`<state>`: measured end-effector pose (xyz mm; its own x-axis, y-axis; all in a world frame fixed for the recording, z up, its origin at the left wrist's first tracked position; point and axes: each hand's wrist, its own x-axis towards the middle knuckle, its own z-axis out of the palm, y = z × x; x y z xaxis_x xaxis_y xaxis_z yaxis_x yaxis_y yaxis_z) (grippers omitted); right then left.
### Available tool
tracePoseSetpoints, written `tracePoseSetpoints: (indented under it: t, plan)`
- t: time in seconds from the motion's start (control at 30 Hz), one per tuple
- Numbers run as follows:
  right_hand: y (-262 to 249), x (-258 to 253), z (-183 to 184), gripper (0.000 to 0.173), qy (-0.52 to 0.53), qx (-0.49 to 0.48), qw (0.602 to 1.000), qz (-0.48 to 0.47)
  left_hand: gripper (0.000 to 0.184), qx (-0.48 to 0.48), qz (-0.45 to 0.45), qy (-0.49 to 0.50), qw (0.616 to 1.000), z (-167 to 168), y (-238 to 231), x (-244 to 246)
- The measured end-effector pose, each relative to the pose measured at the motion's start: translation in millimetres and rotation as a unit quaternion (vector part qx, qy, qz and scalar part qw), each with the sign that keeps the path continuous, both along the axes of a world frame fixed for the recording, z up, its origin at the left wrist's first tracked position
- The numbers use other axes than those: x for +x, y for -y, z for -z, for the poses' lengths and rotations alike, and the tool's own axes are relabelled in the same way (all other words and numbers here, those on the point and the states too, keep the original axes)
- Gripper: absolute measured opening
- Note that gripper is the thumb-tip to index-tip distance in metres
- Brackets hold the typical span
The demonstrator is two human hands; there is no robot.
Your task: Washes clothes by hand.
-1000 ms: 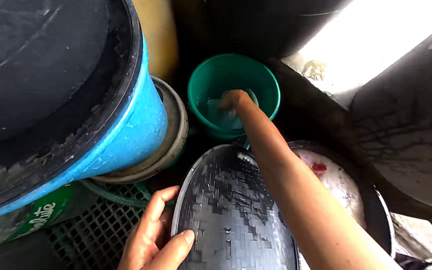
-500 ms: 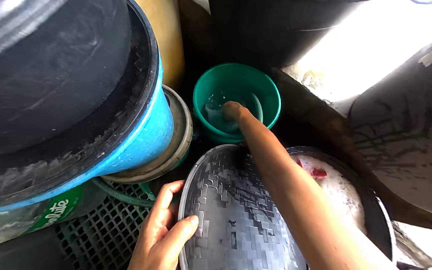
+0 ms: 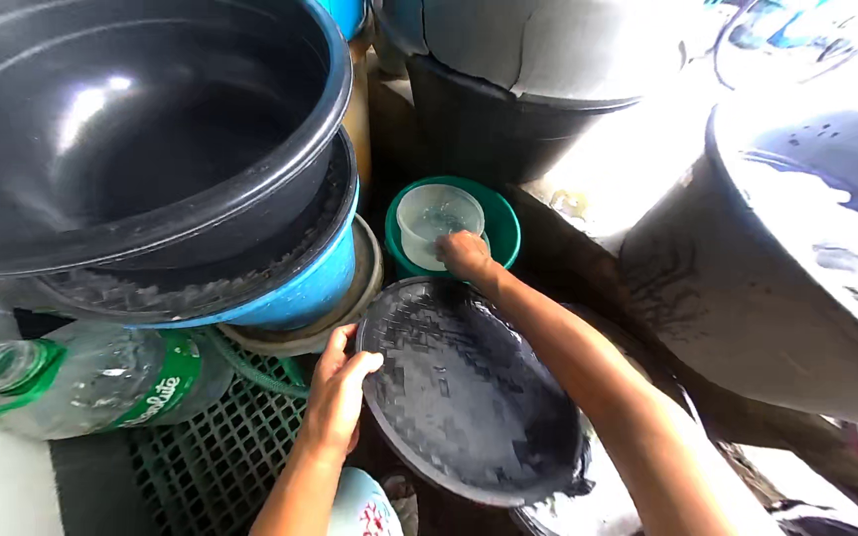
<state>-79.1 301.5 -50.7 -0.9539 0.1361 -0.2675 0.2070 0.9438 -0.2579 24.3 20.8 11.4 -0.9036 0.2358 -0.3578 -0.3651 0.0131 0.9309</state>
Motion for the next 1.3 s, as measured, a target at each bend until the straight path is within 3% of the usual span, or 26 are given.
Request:
tracePoseSetpoints:
  t: [0.37,0.5,0.6,0.8,0.93,1.03,1.1,1.2,1.3]
  plan:
    - [-16.5,142.1,-120.0,0.016,-0.128,0.047,0.990,-0.021,0.052,-0.003,-0.077,0.029,0.997,0.0,-29.9,8.2]
    - [-22.6,221.4,-139.8,0.012,-0.170,0.066,0.983,-0.024,0.061,0.023,-0.091,0.052,0.994,3.8,-56.1,9.0]
    - [-25.6,286.6,-148.9,0.011,-0.143,0.058,0.988,-0.020,0.071,0.036,-0.100,0.089,0.990,8.7,-81.2,-0.1]
    - [-21.4,407.8,-129.3,0.021,-0.138,0.041,0.989,0.039,0.076,0.073,-0.101,0.067,0.990,40.7,-121.8,-40.1]
    - [-8.9,477.9,-113.2,0.019,-0.127,0.027,0.983,0.131,0.072,0.102,-0.056,0.042,0.992,59.9,-140.4,-45.5]
    - [-0.5,522.8,-98.9,0.018,-0.127,0.013,0.971,0.203,0.081,-0.020,-0.007,0.007,1.000,70.1,-146.1,-51.0]
    - [4.7,547.6,-87.6,0.018,-0.148,0.011,0.957,0.248,0.072,-0.130,0.036,0.004,0.991,81.7,-147.2,-64.9]
    - [12.4,576.5,-75.1,0.019,-0.176,0.004,0.929,0.326,0.062,-0.185,0.087,0.030,0.978,90.8,-145.3,-79.8]
    - [16.6,602.2,-67.7,0.022,-0.182,-0.025,0.896,0.404,0.077,-0.218,0.085,0.014,0.972,72.4,-140.6,-60.7]
